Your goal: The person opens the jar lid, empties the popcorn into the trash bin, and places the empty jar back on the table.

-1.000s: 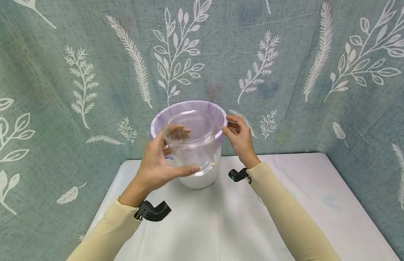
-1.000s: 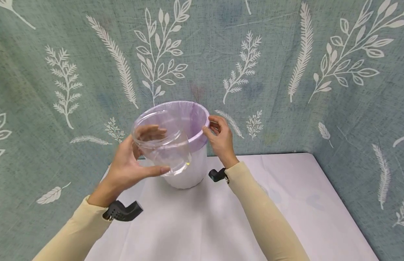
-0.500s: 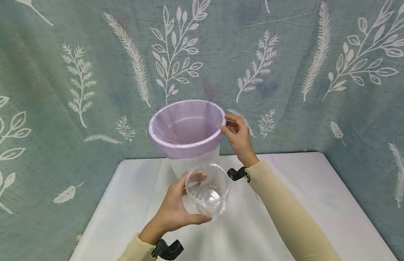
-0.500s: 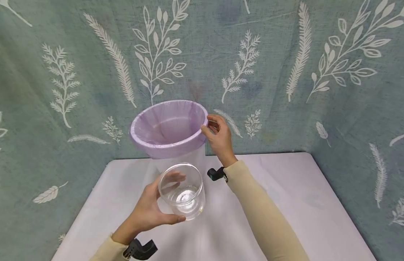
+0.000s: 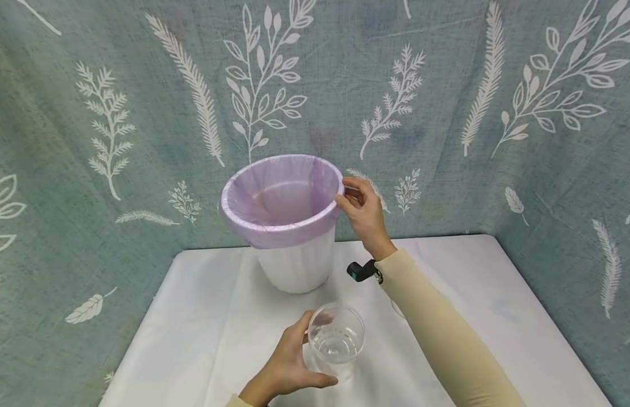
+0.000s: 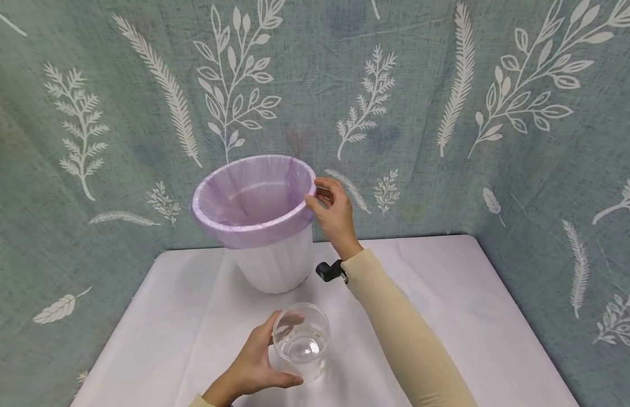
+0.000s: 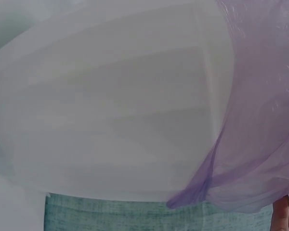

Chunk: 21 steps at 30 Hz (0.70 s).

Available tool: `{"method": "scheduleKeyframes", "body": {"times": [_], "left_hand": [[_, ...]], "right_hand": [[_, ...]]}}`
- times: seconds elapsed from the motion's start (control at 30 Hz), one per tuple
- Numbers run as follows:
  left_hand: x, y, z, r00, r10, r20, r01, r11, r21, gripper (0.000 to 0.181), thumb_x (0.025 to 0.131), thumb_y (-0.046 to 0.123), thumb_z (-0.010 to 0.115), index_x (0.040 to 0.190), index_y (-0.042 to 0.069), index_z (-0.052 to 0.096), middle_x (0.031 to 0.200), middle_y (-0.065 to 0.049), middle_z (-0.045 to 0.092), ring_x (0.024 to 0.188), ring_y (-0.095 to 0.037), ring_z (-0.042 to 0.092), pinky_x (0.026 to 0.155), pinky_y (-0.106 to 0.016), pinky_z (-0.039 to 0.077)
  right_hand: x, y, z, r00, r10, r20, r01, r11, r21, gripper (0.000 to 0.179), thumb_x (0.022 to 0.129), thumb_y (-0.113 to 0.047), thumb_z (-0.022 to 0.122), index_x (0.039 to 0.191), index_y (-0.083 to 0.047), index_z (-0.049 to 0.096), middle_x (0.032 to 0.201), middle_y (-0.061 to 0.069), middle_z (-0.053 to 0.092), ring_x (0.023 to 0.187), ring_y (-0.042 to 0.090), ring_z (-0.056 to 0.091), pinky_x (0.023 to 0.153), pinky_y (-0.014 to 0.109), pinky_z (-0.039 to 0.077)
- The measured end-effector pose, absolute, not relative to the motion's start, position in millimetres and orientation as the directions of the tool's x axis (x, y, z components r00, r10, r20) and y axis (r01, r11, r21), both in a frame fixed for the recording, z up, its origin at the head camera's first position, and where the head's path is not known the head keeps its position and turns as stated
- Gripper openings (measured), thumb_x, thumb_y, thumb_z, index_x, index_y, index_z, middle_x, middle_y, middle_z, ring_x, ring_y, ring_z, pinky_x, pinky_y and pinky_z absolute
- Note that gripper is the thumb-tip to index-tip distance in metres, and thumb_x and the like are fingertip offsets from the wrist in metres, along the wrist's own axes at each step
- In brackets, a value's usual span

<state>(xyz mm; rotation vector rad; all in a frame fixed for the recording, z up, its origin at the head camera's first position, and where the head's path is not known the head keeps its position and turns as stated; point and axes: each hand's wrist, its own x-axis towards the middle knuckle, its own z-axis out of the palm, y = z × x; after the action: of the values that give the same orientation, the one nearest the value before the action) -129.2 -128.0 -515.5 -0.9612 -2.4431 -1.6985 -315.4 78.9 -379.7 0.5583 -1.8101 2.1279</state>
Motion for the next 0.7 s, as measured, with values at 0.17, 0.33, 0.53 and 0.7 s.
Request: {"method": "scheduleKeyframes", "body": {"times": [0.17,0.33,0.53,0.7], "left_hand": [[-132.2,-121.9,-536.3,-0.838,0.472,0.275,0.425,0.246,0.871,0.101,0.060,0.021,0.101,0.146,0.015,0.049,0.140,-0.006,0.063,0.128,-0.036,0.062,0.099,-0.051,0.057],[-134.9,-118.0,-551.7,-0.856,0.461,0.233,0.382,0.262,0.886,0.103,0.060,0.023,0.101,0.148,0.016,0.048,0.142,-0.009,0.062,0.129,-0.035,0.061,0.101,-0.055,0.055],[-134.1,-117.3,-560.2,-0.864,0.453,0.220,0.376,0.289,0.880,0.104,0.057,0.024,0.101,0.147,0.016,0.048,0.144,-0.008,0.062,0.131,-0.033,0.060,0.109,-0.055,0.050],[-133.2,-117.2,-567.0,-0.840,0.465,0.279,0.440,0.285,0.852,0.106,0.057,0.023,0.101,0.147,0.010,0.048,0.142,-0.011,0.063,0.128,-0.036,0.062,0.109,-0.053,0.049]], "right_hand": [[-315.6,78.9,-380.6,-0.877,-0.023,0.479,-0.469,-0.167,-0.867,0.042,0.101,0.000,0.068,0.140,0.009,0.057,0.144,0.018,0.052,0.132,0.031,0.056,0.115,0.039,0.044],[-316.1,78.7,-380.5,-0.881,-0.023,0.473,-0.463,-0.174,-0.869,0.042,0.101,0.000,0.068,0.139,0.010,0.057,0.146,0.018,0.051,0.131,0.032,0.056,0.115,0.039,0.045],[-316.5,78.2,-380.2,-0.885,-0.010,0.466,-0.457,-0.176,-0.872,0.042,0.100,0.001,0.069,0.139,0.010,0.057,0.146,0.019,0.051,0.132,0.033,0.055,0.114,0.038,0.045],[-316.4,78.7,-380.7,-0.885,-0.009,0.466,-0.457,-0.178,-0.871,0.042,0.100,0.001,0.069,0.139,0.010,0.057,0.145,0.019,0.051,0.132,0.033,0.055,0.114,0.037,0.045]]}}
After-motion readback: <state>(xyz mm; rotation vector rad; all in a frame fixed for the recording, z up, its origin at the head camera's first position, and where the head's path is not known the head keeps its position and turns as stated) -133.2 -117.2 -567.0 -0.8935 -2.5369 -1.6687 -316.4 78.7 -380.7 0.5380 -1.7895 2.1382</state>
